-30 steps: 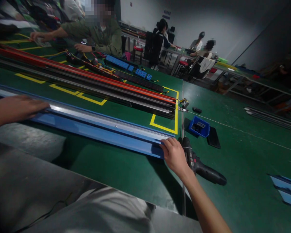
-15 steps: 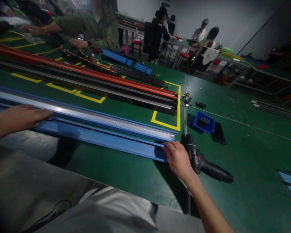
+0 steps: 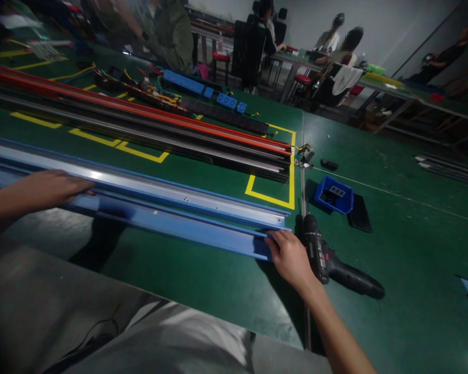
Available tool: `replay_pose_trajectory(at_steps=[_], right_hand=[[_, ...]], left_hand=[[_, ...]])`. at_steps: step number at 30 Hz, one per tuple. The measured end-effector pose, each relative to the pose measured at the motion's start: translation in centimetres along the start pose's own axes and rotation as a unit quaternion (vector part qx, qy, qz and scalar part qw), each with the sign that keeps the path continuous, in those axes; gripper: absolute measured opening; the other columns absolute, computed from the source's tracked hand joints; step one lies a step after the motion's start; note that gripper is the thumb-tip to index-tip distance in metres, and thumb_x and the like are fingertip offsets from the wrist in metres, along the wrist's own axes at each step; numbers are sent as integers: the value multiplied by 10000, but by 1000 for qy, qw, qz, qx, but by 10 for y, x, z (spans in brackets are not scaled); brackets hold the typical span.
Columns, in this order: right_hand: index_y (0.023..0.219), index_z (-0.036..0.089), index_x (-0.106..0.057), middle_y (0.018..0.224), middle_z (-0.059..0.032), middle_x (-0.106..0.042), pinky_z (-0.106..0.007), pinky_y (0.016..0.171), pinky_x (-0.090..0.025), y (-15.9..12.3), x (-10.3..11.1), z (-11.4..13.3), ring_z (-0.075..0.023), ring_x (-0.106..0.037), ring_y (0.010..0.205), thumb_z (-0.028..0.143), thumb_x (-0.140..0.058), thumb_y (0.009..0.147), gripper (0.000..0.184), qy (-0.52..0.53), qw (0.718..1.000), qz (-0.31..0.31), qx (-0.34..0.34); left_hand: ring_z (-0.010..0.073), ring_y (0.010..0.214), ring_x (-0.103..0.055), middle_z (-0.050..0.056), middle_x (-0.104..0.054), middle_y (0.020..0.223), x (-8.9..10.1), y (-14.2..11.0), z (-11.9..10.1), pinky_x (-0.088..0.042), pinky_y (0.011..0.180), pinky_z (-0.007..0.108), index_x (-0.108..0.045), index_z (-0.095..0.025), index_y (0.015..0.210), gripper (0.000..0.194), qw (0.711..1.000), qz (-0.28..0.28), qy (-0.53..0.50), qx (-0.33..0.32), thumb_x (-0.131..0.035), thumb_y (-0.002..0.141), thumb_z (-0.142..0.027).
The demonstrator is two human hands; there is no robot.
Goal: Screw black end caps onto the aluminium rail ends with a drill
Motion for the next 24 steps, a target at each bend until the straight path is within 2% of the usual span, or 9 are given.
replay_pose_trajectory(at_steps=[4,7,10,13,16,18,20,22,24], right_hand=[[1101,203,-725,1076,-111,-756,-453,888,-576,2,0,-1,-302,-708,1007,331,-507,1017,266,2,1000,6,-4],[1122,196,-717,1071,-112,-750,-443,864,-581,2,3,-1,-295,-711,985,350,-519,1013,274,4,1000,9,-5],[1108,193,-714,1001,-106,-740,-424,836,-574,3,13,1,-284,-697,939,379,-553,1001,268,7,1000,-20,13],[1101,193,-710,975,-105,-730,-439,865,-551,11,26,1,-294,-667,952,409,-564,1000,280,-10,997,-71,29],[1233,175,-666,1121,-139,-710,-494,951,-516,29,30,-3,-332,-634,1055,456,-552,1000,383,-42,995,-89,33],[1374,155,-581,1294,-173,-651,-529,1022,-484,43,27,-8,-362,-588,1191,500,-534,1000,511,-54,995,-73,35],[1472,139,-489,1413,-193,-583,-544,1071,-460,56,20,-13,-372,-542,1295,549,-525,992,632,-54,997,-44,45],[1529,129,-418,1496,-199,-523,-541,1122,-428,64,12,-18,-369,-497,1373,591,-520,982,723,-50,997,-6,63],[1570,127,-355,1559,-204,-464,-543,1157,-397,68,5,-22,-367,-448,1432,618,-497,985,777,-50,996,32,74]], left_hand=[[299,1005,-691,151,-750,1133,6,8,-6,-516,876,399,-727,-157,1154,532,997,58,35,36,-293,928,-364],[310,980,-698,162,-753,1111,12,15,-5,-515,842,393,-713,-130,1178,595,993,101,3,65,-270,970,-468],[260,972,-701,95,-760,1113,22,23,-1,-501,849,325,-718,-169,1143,549,987,138,-70,46,-383,950,-558],[210,914,-686,31,-760,1003,39,34,-2,-481,826,274,-713,-186,1053,538,984,146,-103,13,-417,946,-623],[209,814,-666,59,-739,933,51,52,-7,-478,754,284,-685,-147,1051,547,988,130,-72,30,-397,961,-604],[244,951,-667,129,-704,1178,55,64,-10,-497,829,324,-615,-111,1243,561,995,84,-50,23,-500,915,-551],[288,1142,-620,207,-590,1385,55,72,-10,-483,964,372,-479,-48,1420,737,998,38,-43,1,-590,856,-508],[314,1252,-564,237,-531,1448,52,76,-7,-438,1061,411,-432,-23,1472,813,999,20,-41,-28,-604,850,-518],[324,1317,-525,225,-520,1469,48,75,-5,-395,1116,436,-468,-52,1471,783,997,21,-43,-53,-573,881,-556]])
Point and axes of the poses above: each hand's wrist, its own y-axis towards the middle knuckle, its own x-axis out of the back of the hand, z = x × y, the point moved 2 cm from there along y, towards the middle knuckle
